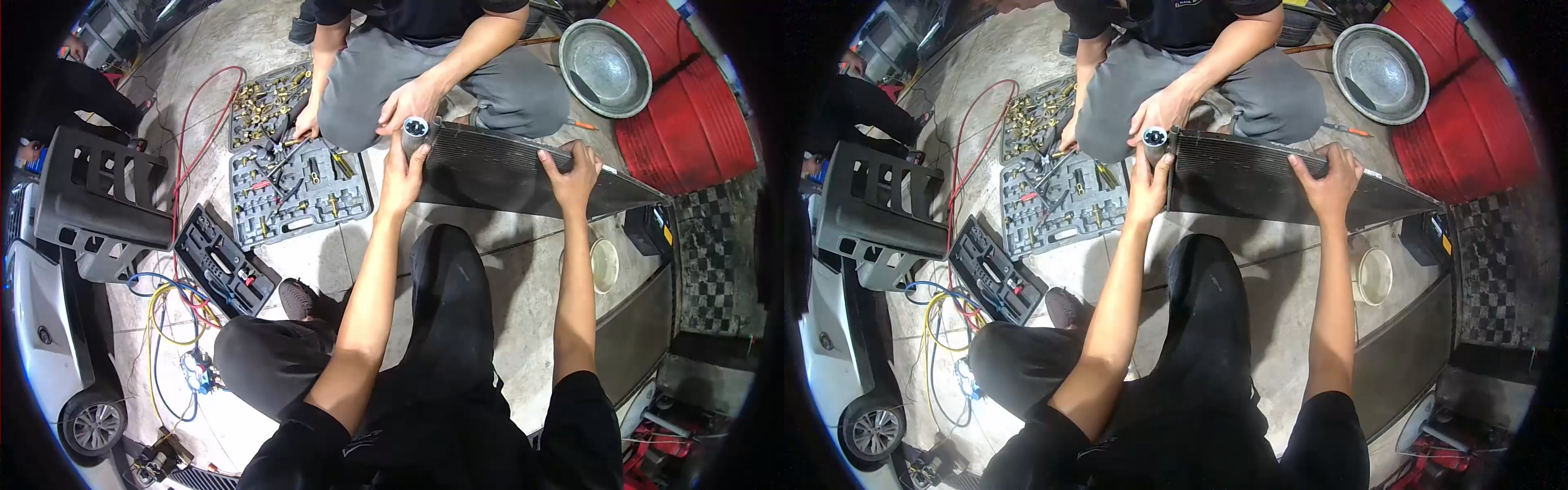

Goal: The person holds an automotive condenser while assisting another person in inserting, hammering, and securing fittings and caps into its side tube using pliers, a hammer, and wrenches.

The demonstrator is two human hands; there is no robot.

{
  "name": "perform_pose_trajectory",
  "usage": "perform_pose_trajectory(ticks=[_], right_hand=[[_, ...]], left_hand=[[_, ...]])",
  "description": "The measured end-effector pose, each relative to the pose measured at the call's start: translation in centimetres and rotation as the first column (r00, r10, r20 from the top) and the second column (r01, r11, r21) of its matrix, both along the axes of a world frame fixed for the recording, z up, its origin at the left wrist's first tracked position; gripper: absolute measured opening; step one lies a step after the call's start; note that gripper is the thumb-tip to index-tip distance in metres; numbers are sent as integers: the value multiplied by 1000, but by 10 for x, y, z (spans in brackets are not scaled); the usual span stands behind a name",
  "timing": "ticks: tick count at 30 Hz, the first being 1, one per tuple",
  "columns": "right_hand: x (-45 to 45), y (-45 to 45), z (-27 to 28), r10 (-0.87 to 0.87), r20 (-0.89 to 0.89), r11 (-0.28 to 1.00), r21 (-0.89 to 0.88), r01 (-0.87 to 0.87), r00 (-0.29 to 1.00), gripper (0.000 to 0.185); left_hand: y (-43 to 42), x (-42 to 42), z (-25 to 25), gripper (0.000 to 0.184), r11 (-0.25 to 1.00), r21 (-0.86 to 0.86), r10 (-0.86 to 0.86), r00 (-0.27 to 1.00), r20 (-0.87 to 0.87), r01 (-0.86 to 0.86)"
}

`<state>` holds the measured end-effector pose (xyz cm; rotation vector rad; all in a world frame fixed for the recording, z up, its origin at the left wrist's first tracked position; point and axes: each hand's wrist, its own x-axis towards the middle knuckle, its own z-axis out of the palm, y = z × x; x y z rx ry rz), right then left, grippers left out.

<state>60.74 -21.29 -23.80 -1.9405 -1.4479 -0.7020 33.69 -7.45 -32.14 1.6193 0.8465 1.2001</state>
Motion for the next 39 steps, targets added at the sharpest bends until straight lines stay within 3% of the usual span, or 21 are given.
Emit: perform_pose_trajectory(ticks=[10, 12, 19, 30, 35, 39], right_hand=[[0, -1, 0, -8, -18, 1000, -6, 8, 1000, 49], [-1, -2, 0, -20, -20, 1000, -23, 20, 1000, 49], [1, 0, -1, 1, 6, 1000, 6, -1, 1000, 50], [1, 2, 0, 28, 35, 999, 27, -29, 999, 50], [2, 2, 0, 20, 35, 1000, 18, -21, 999, 49], [1, 2, 0, 14, 35, 1000, 10, -14, 999, 49]], left_hand=[[1, 1, -6, 64, 1000, -8, -17, 998, 55, 17], [5, 3, -9, 59, 998, 63, 20, 999, 45, -22], [1, 1, 0, 48, 999, 39, 2, 999, 54, -5], [3, 1, 2, 58, 1000, 11, -27, 998, 50, 26], [2, 2, 4, 31, 999, 35, 2, 999, 52, -4], [1, 2, 4, 33, 999, 33, 24, 999, 48, -25]])
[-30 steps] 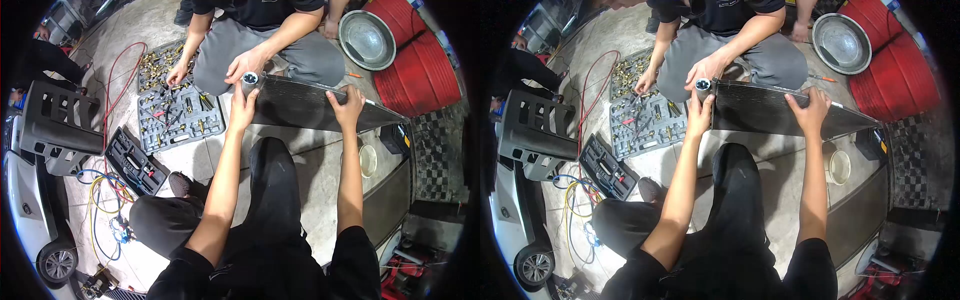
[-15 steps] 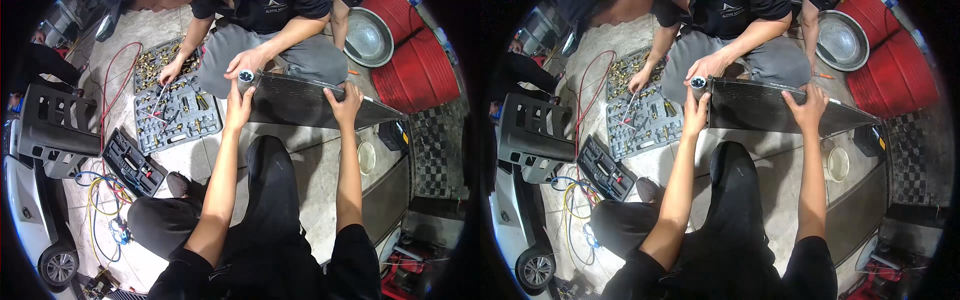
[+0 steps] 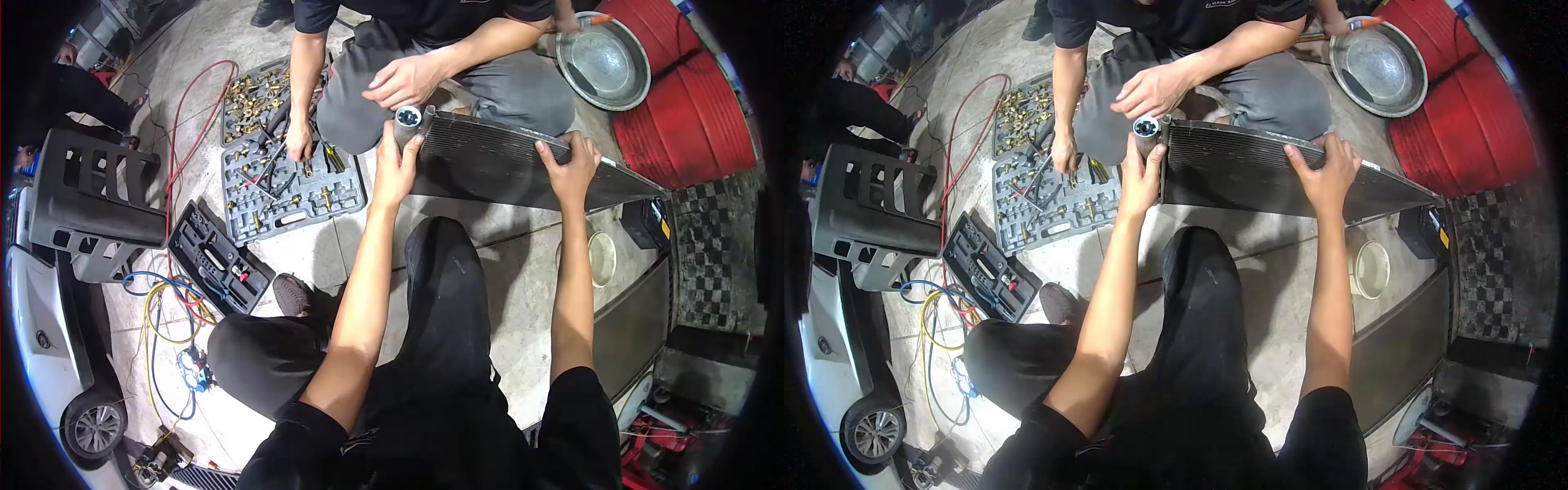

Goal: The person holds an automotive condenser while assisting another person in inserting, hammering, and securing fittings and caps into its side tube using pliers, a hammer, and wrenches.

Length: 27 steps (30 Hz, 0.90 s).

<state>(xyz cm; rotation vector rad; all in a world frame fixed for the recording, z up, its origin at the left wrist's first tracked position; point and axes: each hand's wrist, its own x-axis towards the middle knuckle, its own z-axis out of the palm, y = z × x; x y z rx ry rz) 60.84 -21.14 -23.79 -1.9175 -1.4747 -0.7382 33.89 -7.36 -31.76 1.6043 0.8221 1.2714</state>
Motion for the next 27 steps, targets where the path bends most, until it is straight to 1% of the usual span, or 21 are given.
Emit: perform_pose_trajectory(ticks=[2, 5, 9, 11, 13, 16, 18, 19, 21, 25, 27], right_hand=[[0, 0, 1, 0, -3, 1000, -4, 0, 1000, 50], [0, 1, 0, 6, -2, 1000, 17, -6, 1000, 50], [1, 1, 0, -14, -10, 1000, -4, 14, 1000, 50], [0, 0, 1, -21, -18, 1000, -9, 21, 1000, 51], [-1, 1, 1, -23, -23, 1000, -12, 23, 999, 51], [0, 1, 1, -19, -18, 1000, -14, 19, 1000, 50], [0, 1, 1, -21, -19, 1000, -14, 20, 1000, 50], [0, 1, 1, -21, -20, 1000, -14, 20, 1000, 50], [0, 1, 1, -19, -18, 1000, -11, 19, 1000, 50], [0, 1, 1, -16, -22, 1000, -9, 16, 1000, 50], [1, 2, 1, -15, -11, 1000, -10, 15, 1000, 50]], left_hand=[[0, -1, 1, 35, 999, -38, -12, 1000, -26, 11], [-2, 1, 2, 37, 1000, 2, 18, 1000, -5, -18], [-1, 1, 0, 40, 1000, -12, 1, 1000, 11, -1], [-1, 2, 1, 43, 995, 85, 43, 999, 14, -44], [6, 3, -8, 46, 1000, 5, 12, 999, -49, -12], [0, 4, -9, 46, 1000, 10, 30, 1000, -9, -30], [-3, 3, -3, 44, 995, 2, 101, 992, -71, -101], [-4, 3, -1, 44, 995, 2, 101, 992, -72, -101], [-5, 2, 3, 41, 999, 18, 51, 999, 0, -51], [-4, 1, 3, 38, 999, -7, 45, 999, -28, -45], [-3, 3, 2, 38, 999, -1, 45, 999, -9, -45]])
